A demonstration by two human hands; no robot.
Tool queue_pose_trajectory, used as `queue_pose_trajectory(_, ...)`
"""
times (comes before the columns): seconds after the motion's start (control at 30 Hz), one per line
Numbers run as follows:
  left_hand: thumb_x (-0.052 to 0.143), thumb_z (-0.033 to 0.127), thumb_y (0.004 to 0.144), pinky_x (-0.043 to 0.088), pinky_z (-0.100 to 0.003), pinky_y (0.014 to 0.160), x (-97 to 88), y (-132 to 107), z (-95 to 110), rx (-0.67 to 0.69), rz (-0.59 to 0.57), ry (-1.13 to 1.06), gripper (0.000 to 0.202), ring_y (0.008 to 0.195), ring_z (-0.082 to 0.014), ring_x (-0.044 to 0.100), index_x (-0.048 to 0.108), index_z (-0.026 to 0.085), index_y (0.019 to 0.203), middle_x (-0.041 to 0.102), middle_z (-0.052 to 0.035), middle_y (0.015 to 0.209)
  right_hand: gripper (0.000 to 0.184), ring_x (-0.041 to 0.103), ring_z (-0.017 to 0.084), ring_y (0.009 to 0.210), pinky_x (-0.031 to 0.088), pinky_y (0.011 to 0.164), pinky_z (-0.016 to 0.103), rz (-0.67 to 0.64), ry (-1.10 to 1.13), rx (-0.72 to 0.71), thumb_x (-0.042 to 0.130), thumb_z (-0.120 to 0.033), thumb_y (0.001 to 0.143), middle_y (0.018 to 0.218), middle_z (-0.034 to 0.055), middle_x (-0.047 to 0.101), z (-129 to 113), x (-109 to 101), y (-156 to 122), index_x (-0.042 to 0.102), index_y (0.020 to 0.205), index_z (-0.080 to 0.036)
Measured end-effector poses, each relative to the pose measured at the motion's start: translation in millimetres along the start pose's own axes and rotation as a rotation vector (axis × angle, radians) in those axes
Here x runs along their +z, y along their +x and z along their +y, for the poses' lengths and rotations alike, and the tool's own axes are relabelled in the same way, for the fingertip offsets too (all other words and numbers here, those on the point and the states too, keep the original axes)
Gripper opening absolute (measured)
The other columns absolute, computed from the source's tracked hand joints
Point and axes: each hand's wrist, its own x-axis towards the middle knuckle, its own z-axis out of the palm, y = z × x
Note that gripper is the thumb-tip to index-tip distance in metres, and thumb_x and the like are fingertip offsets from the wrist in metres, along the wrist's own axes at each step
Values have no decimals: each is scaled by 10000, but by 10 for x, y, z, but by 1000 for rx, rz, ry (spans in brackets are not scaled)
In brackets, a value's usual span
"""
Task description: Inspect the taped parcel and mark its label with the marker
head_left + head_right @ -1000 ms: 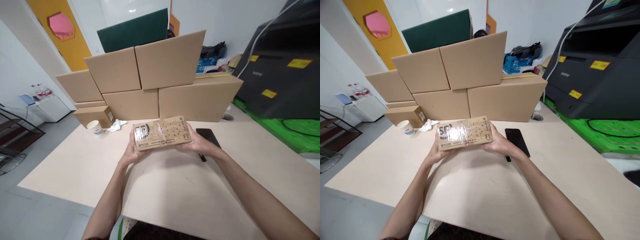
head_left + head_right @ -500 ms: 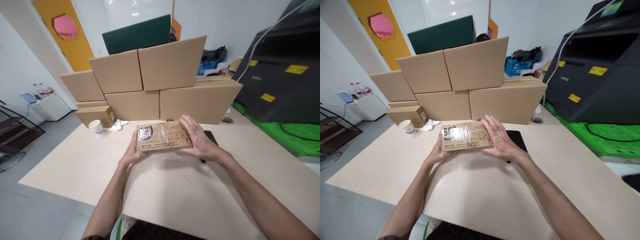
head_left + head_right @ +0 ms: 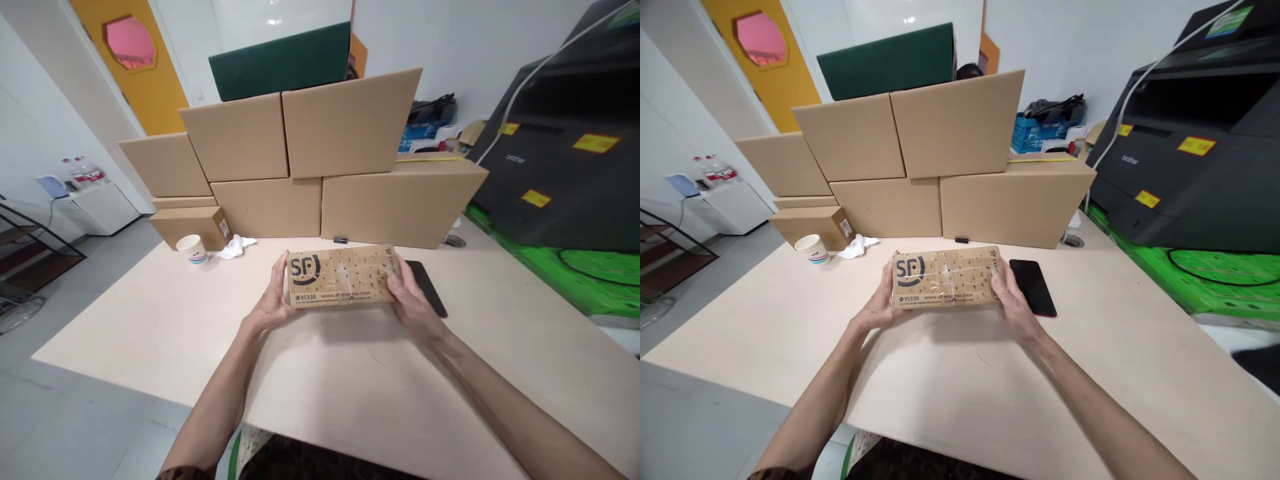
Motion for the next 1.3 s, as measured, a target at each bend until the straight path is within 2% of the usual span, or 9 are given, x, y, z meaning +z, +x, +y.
queue_pose_trajectory(0.07, 972, 453, 624, 96, -674, 1317, -27, -11, 52, -52, -41, -29, 1397, 1638, -479, 55, 88, 332, 1699, 102, -167, 1767, 632, 449, 268, 1549, 430, 1244, 516, 21, 136, 72, 415, -677, 1028, 1661, 15, 497, 16, 55, -60, 380, 1595, -399)
queue_pose_trajectory(0.17, 939, 647, 608, 164, -642, 1313, -78, -38, 156, -170, -111, -262, 1380, 1640, -464, 111, 167, 301, 1698, 176, -179, 1761, 603, 560, 272, 1464, 521, 1174, 509, 27, 261, 133, 365, -720, 1021, 1511, 0, 660, -30, 94, -111, 536, 1495, -390)
queue_pose_trajectory(0.27, 595, 909, 755, 297, -597, 1274, -77, -44, 256, -290, -120, -575, 1084, 1640, -404, 199, 335, 359, 1651, 293, -118, 1750, 622, 600, 292, 1425, 552, 1135, 530, 61, 355, 190, 395, -743, 998, 1420, 7, 727, -97, 116, -140, 565, 1482, -391)
queue_pose_trajectory(0.33, 461, 939, 798, 371, -583, 1234, -25, -26, 309, -373, -70, -726, 965, 1618, -378, 287, 440, 396, 1595, 411, -79, 1702, 627, 610, 291, 1413, 556, 1128, 527, 90, 385, 208, 413, -744, 994, 1386, 7, 748, -117, 134, -159, 563, 1488, -388)
queue_pose_trajectory(0.53, 580, 886, 794, 492, -562, 1152, 137, 45, 385, -556, -46, -889, 886, 1429, -402, 565, 639, 280, 1438, 717, -117, 1405, 606, 636, 261, 1379, 564, 1112, 495, 49, 336, 189, 360, -738, 1020, 1399, -23, 737, -110, 144, -209, 531, 1507, -419)
queue_pose_trajectory(0.83, 651, 834, 806, 562, -539, 1063, 88, 58, 488, -607, 147, -927, 763, 1355, -399, 631, 688, 246, 1290, 746, -112, 1338, 610, 567, 256, 1444, 559, 1105, 509, 20, 236, 134, 277, -706, 1039, 1527, -13, 635, -105, 116, -237, 422, 1569, -441)
queue_pose_trajectory(1.07, 797, 558, 809, 582, -489, 1011, 167, 69, 364, -679, 355, -925, 484, 1218, -348, 709, 680, 227, 1143, 783, -59, 1214, 647, 421, 268, 1555, 491, 1186, 512, -22, 158, 68, 336, -733, 1000, 1715, -16, 400, -15, 90, -286, 356, 1579, -444)
queue_pose_trajectory(1.17, 832, 439, 747, 568, -478, 1030, 154, 60, 380, -592, 373, -907, 549, 1248, -345, 689, 646, 235, 1221, 759, -55, 1263, 616, 419, 256, 1558, 508, 1167, 515, 2, 80, 64, 239, -713, 1022, 1707, -24, 410, 20, 68, -264, 334, 1579, -468)
queue_pose_trajectory(1.3, 831, 366, 684, 528, -500, 1097, 151, 48, 505, -500, 236, -946, 797, 1342, -374, 628, 560, 272, 1427, 691, -75, 1410, 599, 481, 276, 1516, 526, 1147, 525, 56, 141, 86, 280, -694, 1016, 1658, -15, 478, 16, 64, -235, 385, 1552, -451)
